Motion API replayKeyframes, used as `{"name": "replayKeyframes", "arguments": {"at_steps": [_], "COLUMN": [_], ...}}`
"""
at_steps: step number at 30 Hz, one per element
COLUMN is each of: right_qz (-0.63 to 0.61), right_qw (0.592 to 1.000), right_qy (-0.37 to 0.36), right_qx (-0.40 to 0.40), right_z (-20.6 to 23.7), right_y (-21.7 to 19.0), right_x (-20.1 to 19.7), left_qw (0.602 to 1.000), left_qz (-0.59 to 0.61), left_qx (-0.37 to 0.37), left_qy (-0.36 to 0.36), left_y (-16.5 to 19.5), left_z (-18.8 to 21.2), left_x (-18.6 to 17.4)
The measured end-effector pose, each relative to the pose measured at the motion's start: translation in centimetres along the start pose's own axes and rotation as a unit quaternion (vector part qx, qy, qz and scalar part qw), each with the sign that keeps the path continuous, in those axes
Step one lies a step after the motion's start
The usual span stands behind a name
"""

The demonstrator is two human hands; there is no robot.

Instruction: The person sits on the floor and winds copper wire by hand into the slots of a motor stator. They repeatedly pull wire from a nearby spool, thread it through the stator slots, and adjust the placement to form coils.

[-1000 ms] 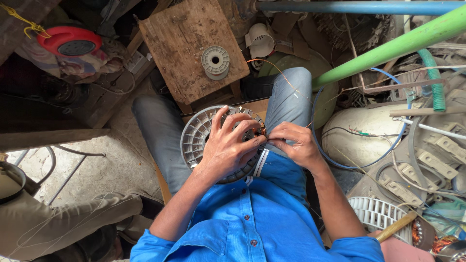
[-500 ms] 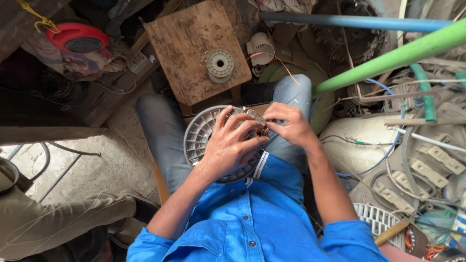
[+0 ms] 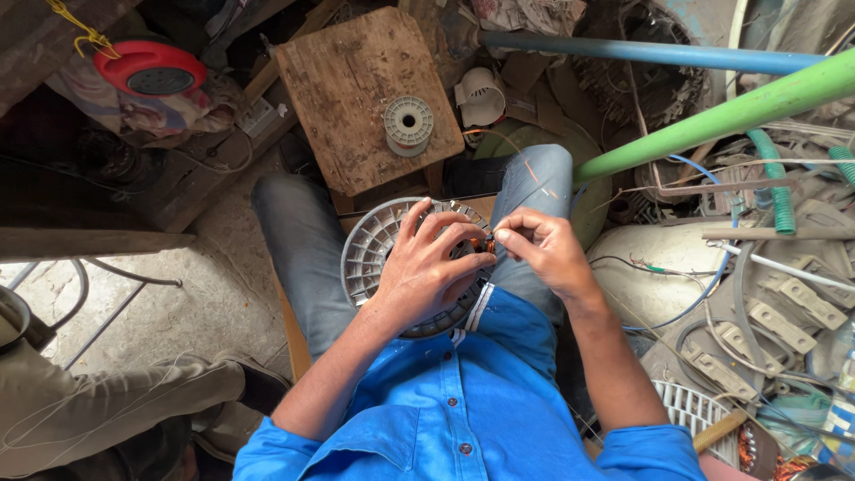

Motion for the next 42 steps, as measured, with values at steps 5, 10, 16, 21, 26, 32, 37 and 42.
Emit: {"name": "replayKeyframes", "arguments": {"at_steps": [5, 10, 16, 21, 26, 32, 37, 42], "right_qz": [-0.1, 0.023, 0.161, 0.146, 0.087, 0.207, 0.247, 0.214], "right_qw": [0.993, 0.998, 0.975, 0.972, 0.986, 0.959, 0.927, 0.94], "right_qy": [0.02, 0.007, 0.008, -0.007, 0.034, 0.031, 0.038, 0.045], "right_qx": [0.053, -0.06, -0.151, -0.183, -0.141, -0.188, -0.281, -0.26], "right_z": [1.2, 2.5, 3.9, 4.8, 4.7, 5.4, 6.0, 6.2], "right_y": [1.0, -1.1, -2.8, -2.5, -2.0, -3.1, -4.5, -3.9], "right_x": [-0.4, 0.4, 1.4, 1.3, 0.4, 1.6, 2.2, 2.4], "left_qw": [1.0, 0.998, 0.999, 0.999, 0.999, 1.0, 1.0, 0.999], "left_qz": [-0.001, 0.033, 0.012, 0.021, 0.024, 0.011, 0.002, 0.016], "left_qx": [-0.012, -0.054, -0.035, -0.022, -0.02, -0.024, -0.028, -0.028], "left_qy": [-0.005, -0.018, -0.026, -0.027, -0.02, -0.017, -0.008, 0.038], "left_y": [0.2, -0.1, 0.2, 0.0, 0.0, 0.0, 0.5, 0.3], "left_z": [-0.3, -0.7, -1.0, -1.0, -1.1, -1.3, -1.2, -1.4], "left_x": [-0.2, -0.4, -0.4, -0.5, -0.5, -0.5, -0.5, -0.8]}}
Point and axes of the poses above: each hand's wrist, its own z-axis away from the middle knuckle, its own x-axis out of the palm, y = z × x, the point moved 4 cm from there along -z, towards the middle knuckle, and after that the axes turned 2 degrees about -x, right-handed, at the moved point
